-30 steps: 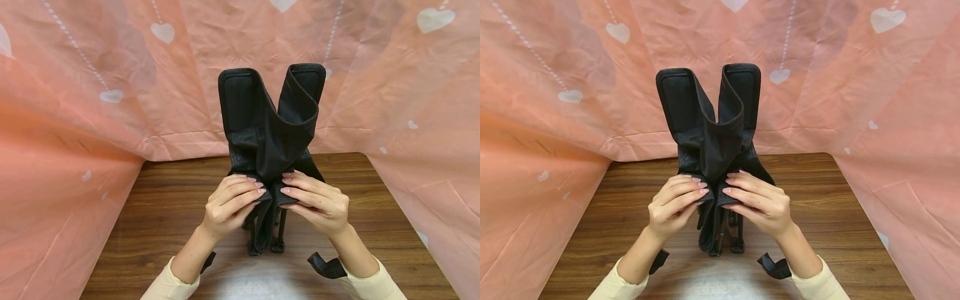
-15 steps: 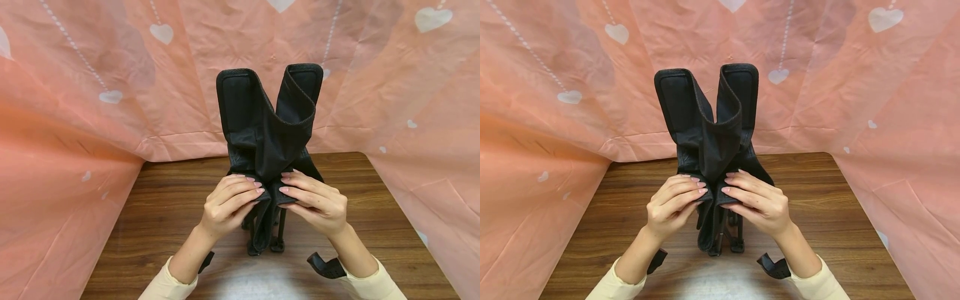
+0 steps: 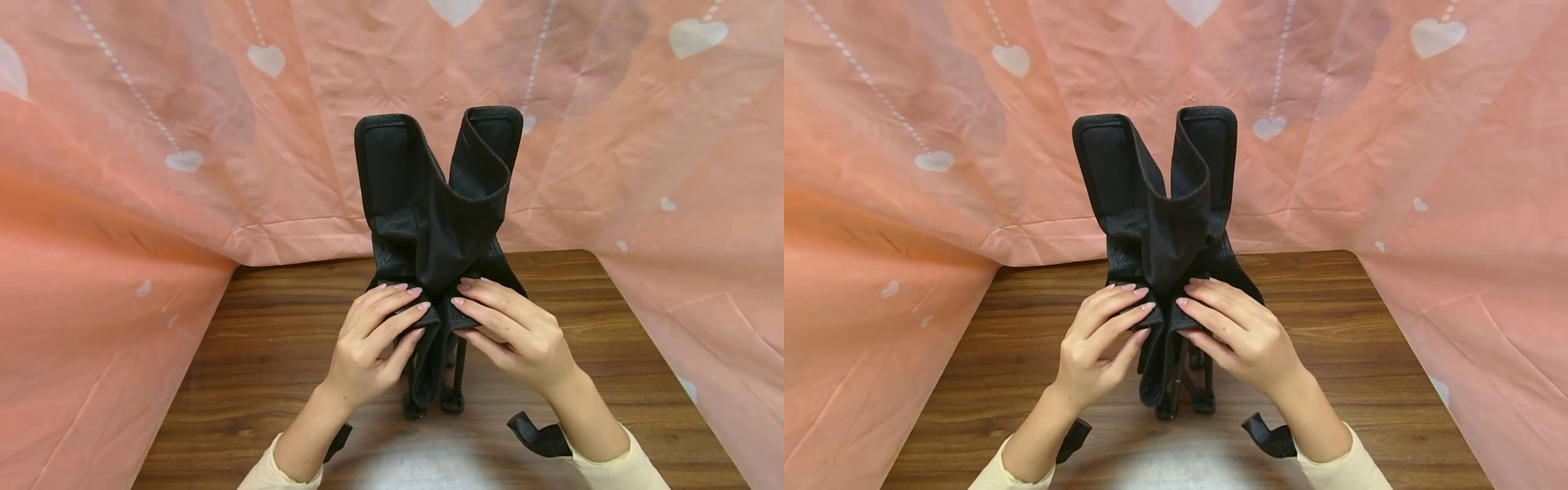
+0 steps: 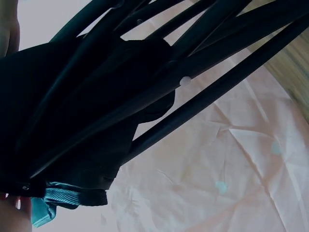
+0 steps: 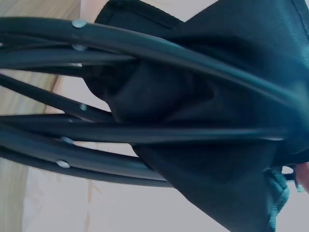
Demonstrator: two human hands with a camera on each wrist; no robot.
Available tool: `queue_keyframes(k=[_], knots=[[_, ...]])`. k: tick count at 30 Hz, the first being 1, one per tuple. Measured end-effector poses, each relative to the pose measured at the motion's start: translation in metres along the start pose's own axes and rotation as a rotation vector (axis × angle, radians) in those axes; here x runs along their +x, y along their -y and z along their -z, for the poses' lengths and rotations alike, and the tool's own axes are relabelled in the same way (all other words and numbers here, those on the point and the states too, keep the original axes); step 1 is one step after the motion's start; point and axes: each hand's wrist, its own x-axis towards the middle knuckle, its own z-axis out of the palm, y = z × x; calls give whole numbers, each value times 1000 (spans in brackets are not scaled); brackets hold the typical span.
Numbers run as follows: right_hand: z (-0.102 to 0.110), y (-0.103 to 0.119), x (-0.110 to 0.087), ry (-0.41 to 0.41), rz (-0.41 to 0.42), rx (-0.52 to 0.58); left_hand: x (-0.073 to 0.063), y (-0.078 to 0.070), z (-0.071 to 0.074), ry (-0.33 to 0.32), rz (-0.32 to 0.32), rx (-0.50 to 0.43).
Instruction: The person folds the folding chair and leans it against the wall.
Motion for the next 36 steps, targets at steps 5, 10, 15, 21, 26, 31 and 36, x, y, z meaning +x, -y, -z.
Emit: queue_keyframes(k=[5,10,15,21,26,31,36], knots=[[9,2,1,42,-70,-57,-2,-3,3,3,62,-16],[15,0,-2,-85,-172,-58,-5,0,6,-42,132,-30],[19,-7,-6,-273,-244,-128,-10,8,13,-71,193,-16],[27,-15,-20,-405,-339,-179,-22,20,22,-59,255,-32],[31,-21,-40,-362,-437,-213,-39,33,28,-35,328,-26],[37,-32,-70,-221,-548,-291,-64,49,32,12,434,-16],[42,-39,-99,-17,-620,-348,-93,62,35,134,597,-21]])
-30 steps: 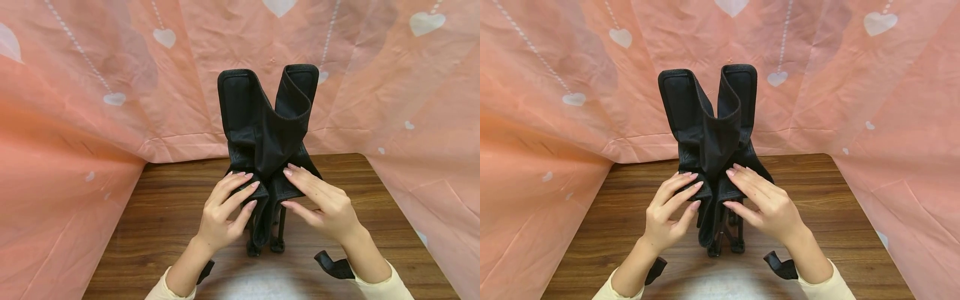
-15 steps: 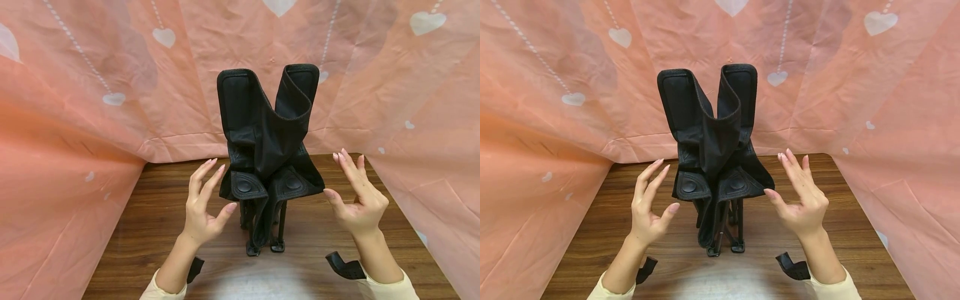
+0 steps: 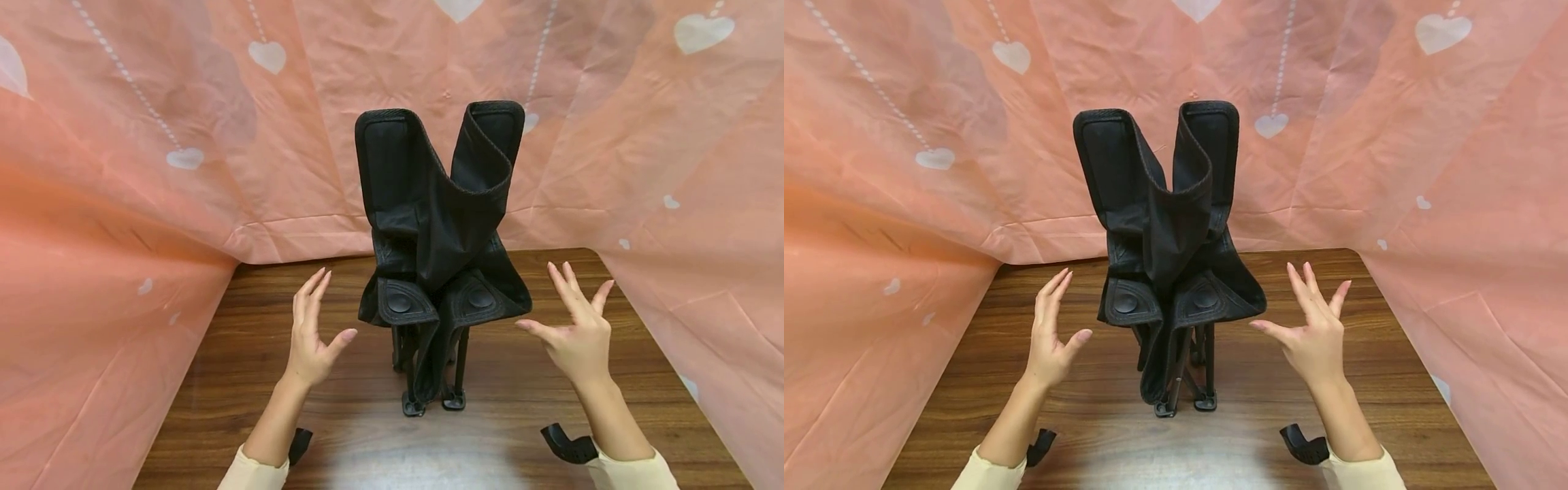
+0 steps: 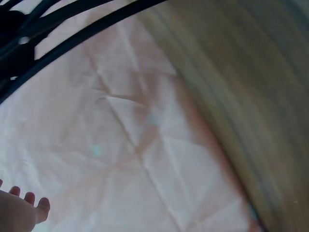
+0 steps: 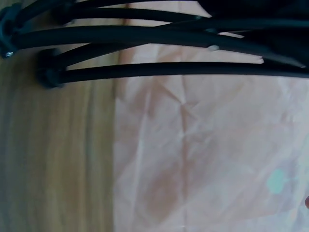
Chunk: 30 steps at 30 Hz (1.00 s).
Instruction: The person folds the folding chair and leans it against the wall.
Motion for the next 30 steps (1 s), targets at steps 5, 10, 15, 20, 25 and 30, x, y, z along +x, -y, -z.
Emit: queue_keyframes(k=[5,10,15,20,25,30], knots=[[-2,-15,-16,245,-91,-1,-17,20,-3,169,136,21],[-4,-24,-30,467,-203,-8,-31,32,-10,286,189,47],[-7,-27,-42,634,-255,-26,-41,41,-15,385,242,73],[-14,-30,-51,772,-297,-18,-48,45,-19,455,261,99],[-19,-30,-59,865,-329,-12,-53,47,-24,479,260,109],[-24,-28,-67,930,-357,-21,-61,46,-30,507,278,167]])
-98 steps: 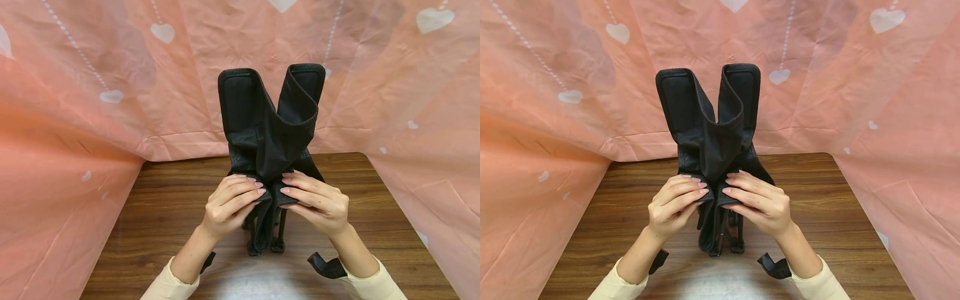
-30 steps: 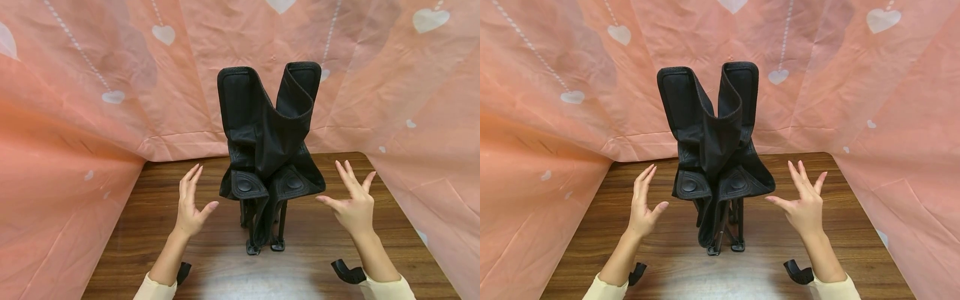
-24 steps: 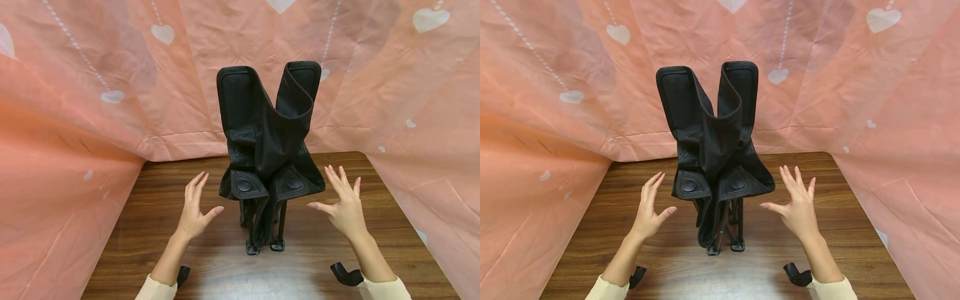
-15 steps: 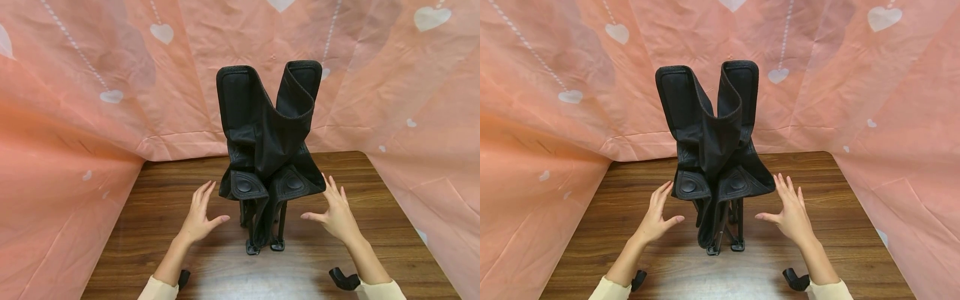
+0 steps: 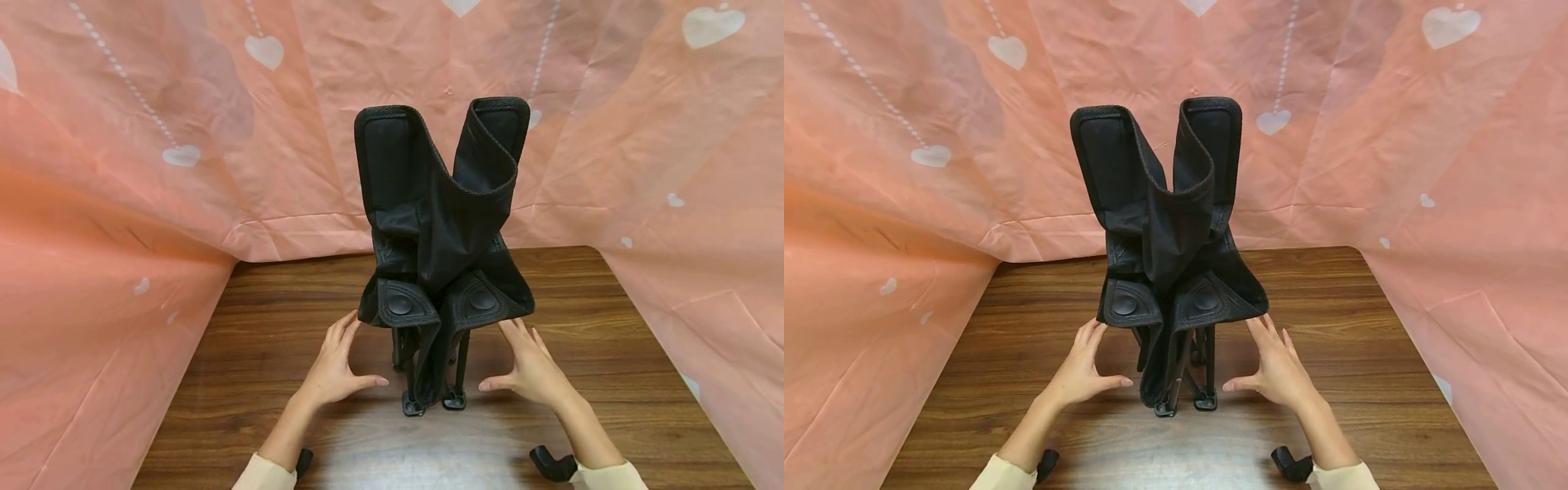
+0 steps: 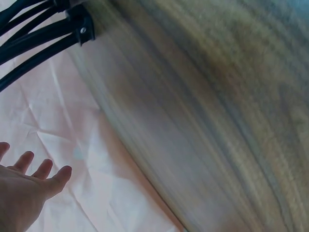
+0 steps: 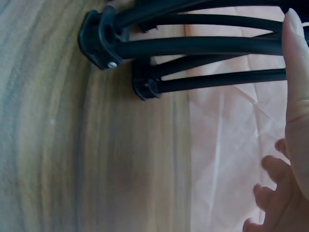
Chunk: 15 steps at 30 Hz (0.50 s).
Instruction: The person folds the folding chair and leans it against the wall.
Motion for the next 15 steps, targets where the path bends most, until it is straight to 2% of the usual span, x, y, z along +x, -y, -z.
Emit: queue_keyframes(k=[7,11,15], knots=[[-17,1,-4,45,-9,17,-4,-1,-14,55,74,32],[-28,3,-7,74,19,28,-6,-2,-22,87,84,22],[-39,5,-7,59,35,40,-8,-2,-29,127,94,13]])
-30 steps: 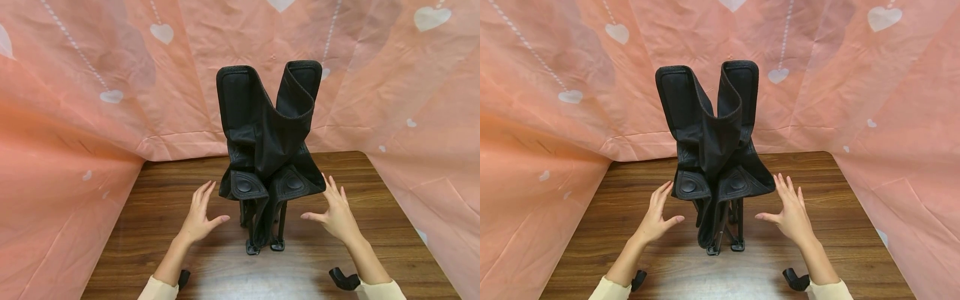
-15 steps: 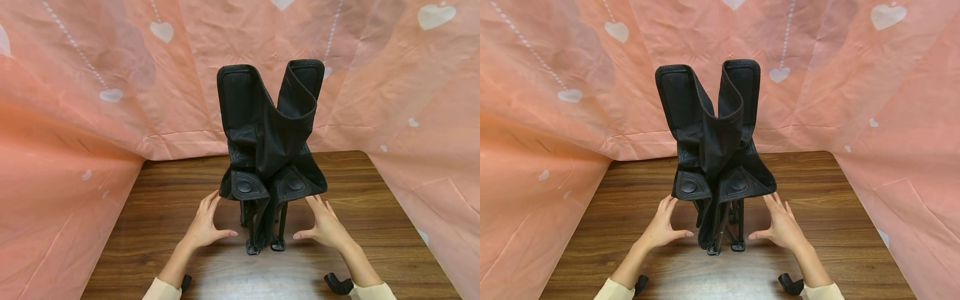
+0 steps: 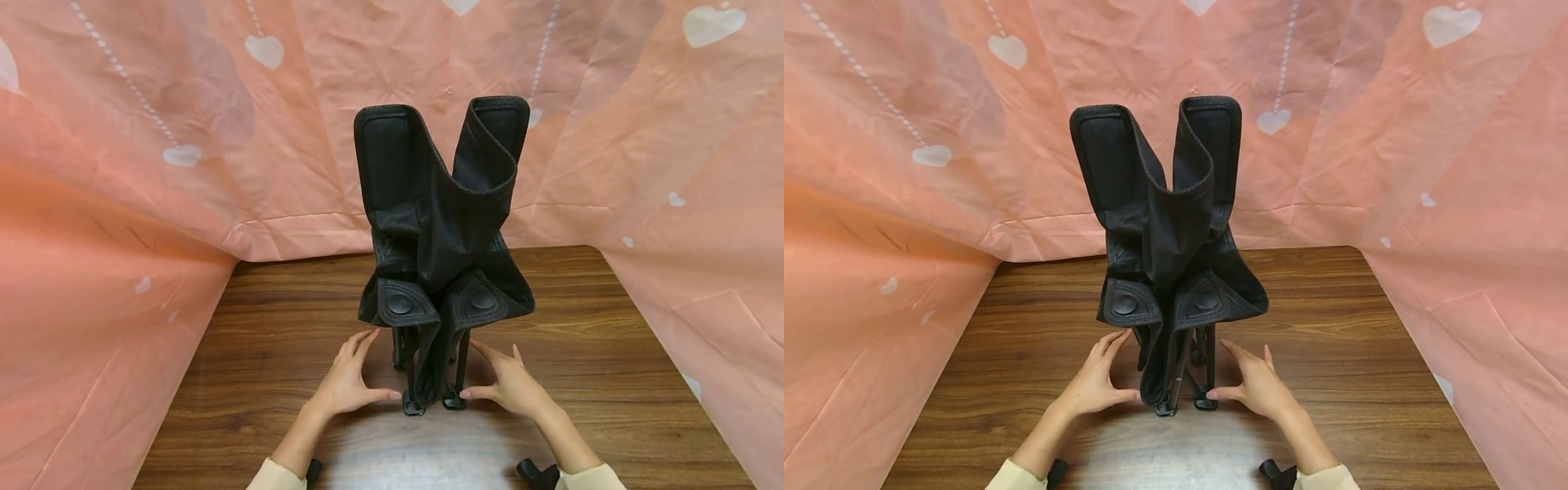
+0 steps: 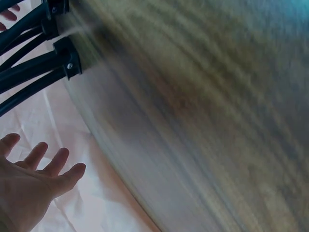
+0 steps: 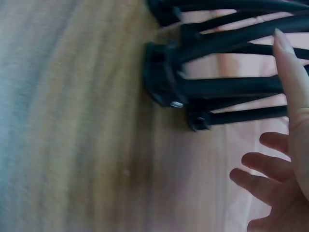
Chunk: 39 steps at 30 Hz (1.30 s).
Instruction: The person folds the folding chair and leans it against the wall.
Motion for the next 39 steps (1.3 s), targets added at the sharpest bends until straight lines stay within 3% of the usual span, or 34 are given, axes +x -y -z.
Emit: queue_keyframes(k=[7,17,39], knots=[[-18,-3,0,-18,7,-34,-2,-1,-8,68,12,29],[-28,-5,-1,14,28,-81,-3,1,-19,114,6,42],[-34,-5,3,14,44,-111,-5,-1,-34,121,19,71]])
